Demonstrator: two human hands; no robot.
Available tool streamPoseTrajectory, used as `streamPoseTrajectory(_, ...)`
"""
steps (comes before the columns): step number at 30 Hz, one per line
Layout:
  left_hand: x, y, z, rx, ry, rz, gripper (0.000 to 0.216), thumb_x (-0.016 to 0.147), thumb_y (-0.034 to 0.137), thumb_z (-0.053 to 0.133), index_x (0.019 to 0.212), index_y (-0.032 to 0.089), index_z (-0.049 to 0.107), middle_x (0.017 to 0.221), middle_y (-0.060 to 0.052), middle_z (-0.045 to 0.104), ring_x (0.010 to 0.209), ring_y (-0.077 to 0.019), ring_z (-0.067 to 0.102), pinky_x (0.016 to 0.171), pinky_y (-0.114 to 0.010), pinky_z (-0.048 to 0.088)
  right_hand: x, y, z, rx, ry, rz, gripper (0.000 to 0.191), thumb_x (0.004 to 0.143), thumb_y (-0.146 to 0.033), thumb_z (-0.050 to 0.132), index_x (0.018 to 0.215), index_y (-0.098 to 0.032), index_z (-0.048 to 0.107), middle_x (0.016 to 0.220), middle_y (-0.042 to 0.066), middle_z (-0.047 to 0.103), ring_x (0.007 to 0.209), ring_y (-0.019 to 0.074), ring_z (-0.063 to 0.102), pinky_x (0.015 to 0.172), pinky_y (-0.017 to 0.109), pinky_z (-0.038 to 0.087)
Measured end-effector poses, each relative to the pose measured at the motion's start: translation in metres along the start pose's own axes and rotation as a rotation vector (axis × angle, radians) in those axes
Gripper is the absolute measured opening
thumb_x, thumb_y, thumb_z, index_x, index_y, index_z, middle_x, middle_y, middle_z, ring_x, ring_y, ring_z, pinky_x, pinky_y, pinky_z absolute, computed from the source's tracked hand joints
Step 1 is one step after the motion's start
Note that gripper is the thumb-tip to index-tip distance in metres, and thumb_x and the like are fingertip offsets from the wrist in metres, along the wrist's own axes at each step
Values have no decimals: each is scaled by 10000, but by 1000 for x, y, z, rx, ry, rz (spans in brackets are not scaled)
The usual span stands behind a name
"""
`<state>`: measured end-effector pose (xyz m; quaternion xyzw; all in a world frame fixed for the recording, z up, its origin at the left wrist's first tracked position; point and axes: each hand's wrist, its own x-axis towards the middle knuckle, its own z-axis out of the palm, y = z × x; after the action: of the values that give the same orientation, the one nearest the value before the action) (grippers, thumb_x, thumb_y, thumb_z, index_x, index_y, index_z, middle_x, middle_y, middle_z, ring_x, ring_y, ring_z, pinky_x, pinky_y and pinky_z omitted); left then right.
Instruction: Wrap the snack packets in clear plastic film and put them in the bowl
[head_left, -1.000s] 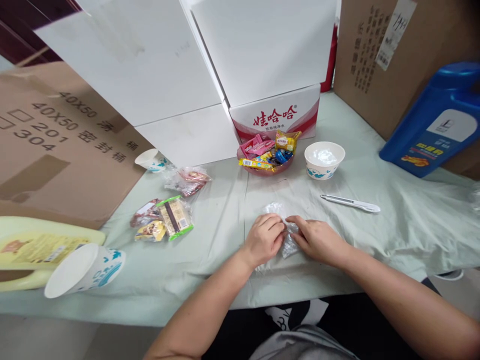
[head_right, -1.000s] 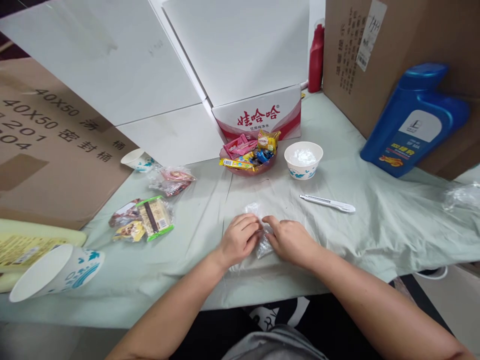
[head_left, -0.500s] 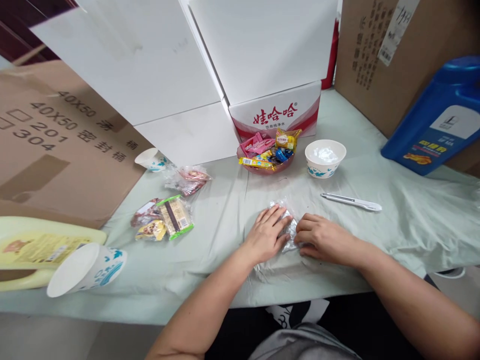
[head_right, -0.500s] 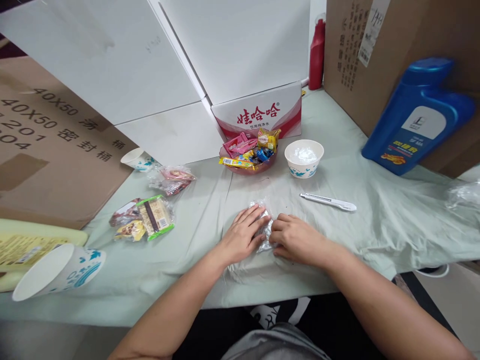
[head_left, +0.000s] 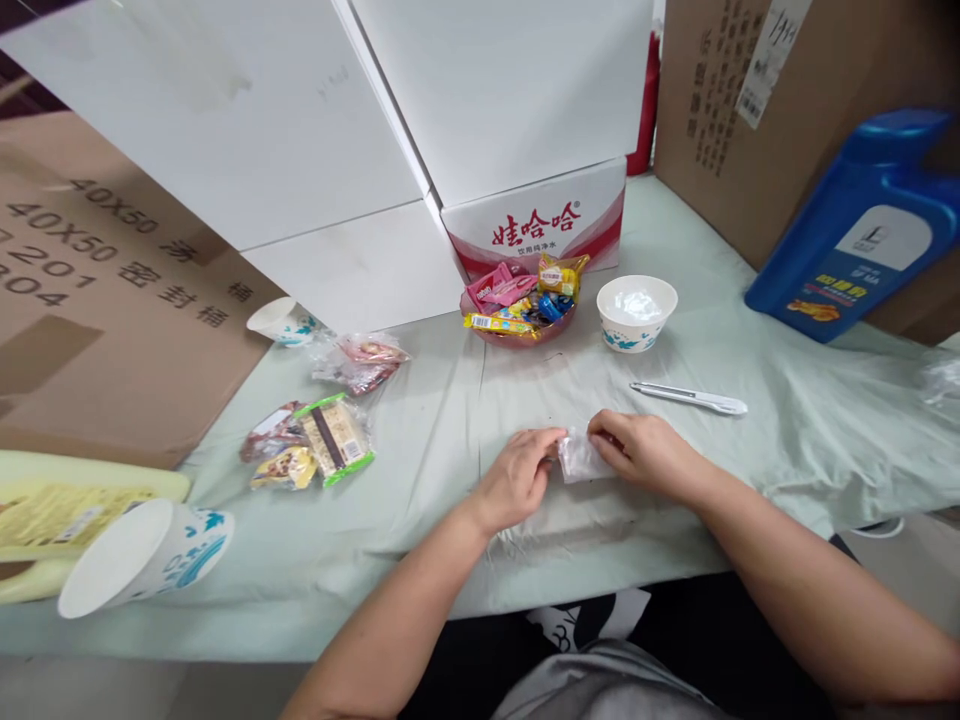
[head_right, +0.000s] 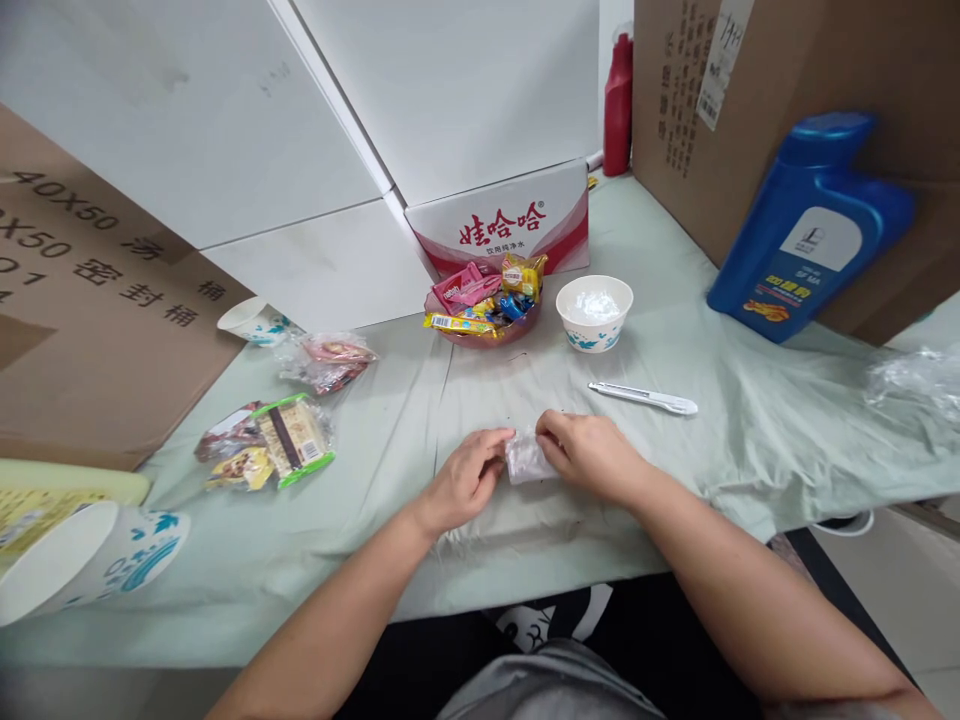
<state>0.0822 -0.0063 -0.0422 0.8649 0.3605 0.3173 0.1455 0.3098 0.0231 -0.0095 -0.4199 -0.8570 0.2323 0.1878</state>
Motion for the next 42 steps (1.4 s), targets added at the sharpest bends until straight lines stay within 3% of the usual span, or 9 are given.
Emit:
streamPoseTrajectory(3, -1, -2, 1, -16, 16, 3, 641, 852, 18, 398, 1452, 199, 263, 994, -55, 666, 994, -195, 613, 918, -416, 500, 9, 5, 14, -173, 75, 68, 194, 958, -253, 450, 1002, -171, 619, 939, 76, 701, 776, 179, 635, 641, 265, 371)
streamPoseTrajectory(9, 3, 2, -1, 11, -59, 64, 419, 813, 9, 394, 1124, 194, 605, 979, -56, 676, 1012, -214, 582, 938, -432, 499, 15, -2, 24, -386, 27, 118, 272, 993, -315, 395, 983, -186, 635, 930, 71, 694, 740, 188, 648, 563, 286, 316)
streamPoseTrajectory(14, 1, 5, -1, 120, 30, 11, 309, 793, 23, 414, 858, 185, 669, 833, -64, 608, 885, -207, 555, 778, -376, 524, 16, -5, 24, -448, -4, 137, 275, 993, -304, 385, 978, -178, 629, 931, 86, 689, 727, 188, 647, 547, 297, 318)
streamPoseTrajectory(17, 1, 9, -2, 176, 114, 48, 285, 805, 32, 415, 865, 167, 659, 955, -98, 622, 990, -226, 561, 831, -393, 510, 17, -6, 25, -449, -10, 125, 275, 994, -309, 383, 992, -174, 623, 939, 89, 685, 739, 195, 647, 555, 296, 325)
streamPoseTrajectory(20, 3, 12, -3, 159, -5, 133, 291, 832, 73, 420, 981, 180, 645, 1059, -88, 659, 1141, -240, 546, 949, -421, 462, 16, -5, 26, -436, -10, 114, 283, 998, -320, 378, 997, -175, 621, 926, 90, 678, 726, 194, 639, 563, 291, 334)
streamPoseTrajectory(25, 6, 12, -1, 126, -137, 87, 250, 797, 78, 448, 887, 192, 651, 930, -54, 681, 1051, -210, 590, 935, -387, 446, 16, 9, 21, -436, 158, 210, 217, 957, -235, 443, 956, -150, 643, 916, 127, 658, 818, 239, 616, 675, 322, 421)
streamPoseTrajectory(28, 5, 10, -1, 121, -149, 75, 257, 801, 79, 447, 893, 199, 655, 948, -55, 680, 1075, -211, 585, 932, -385, 451, 13, 12, 16, -298, 290, 16, 182, 927, -188, 484, 974, -160, 658, 977, 132, 657, 953, 265, 576, 848, 386, 452)
streamPoseTrajectory(32, 3, 9, 0, 123, -100, 69, 232, 806, 75, 450, 854, 193, 643, 933, -62, 676, 1054, -213, 595, 919, -380, 480, 9, 5, 17, -93, 109, -313, 182, 916, -186, 520, 1025, -162, 664, 1022, 113, 666, 994, 238, 566, 876, 392, 475)
streamPoseTrajectory(42, -3, 4, -2, 129, 192, -61, 269, 793, 27, 416, 855, 193, 619, 895, -59, 672, 849, -187, 625, 770, -360, 524, 7, 1, 14, -81, 13, -324, 211, 904, -116, 508, 931, -184, 706, 893, 79, 694, 871, 197, 604, 770, 313, 496)
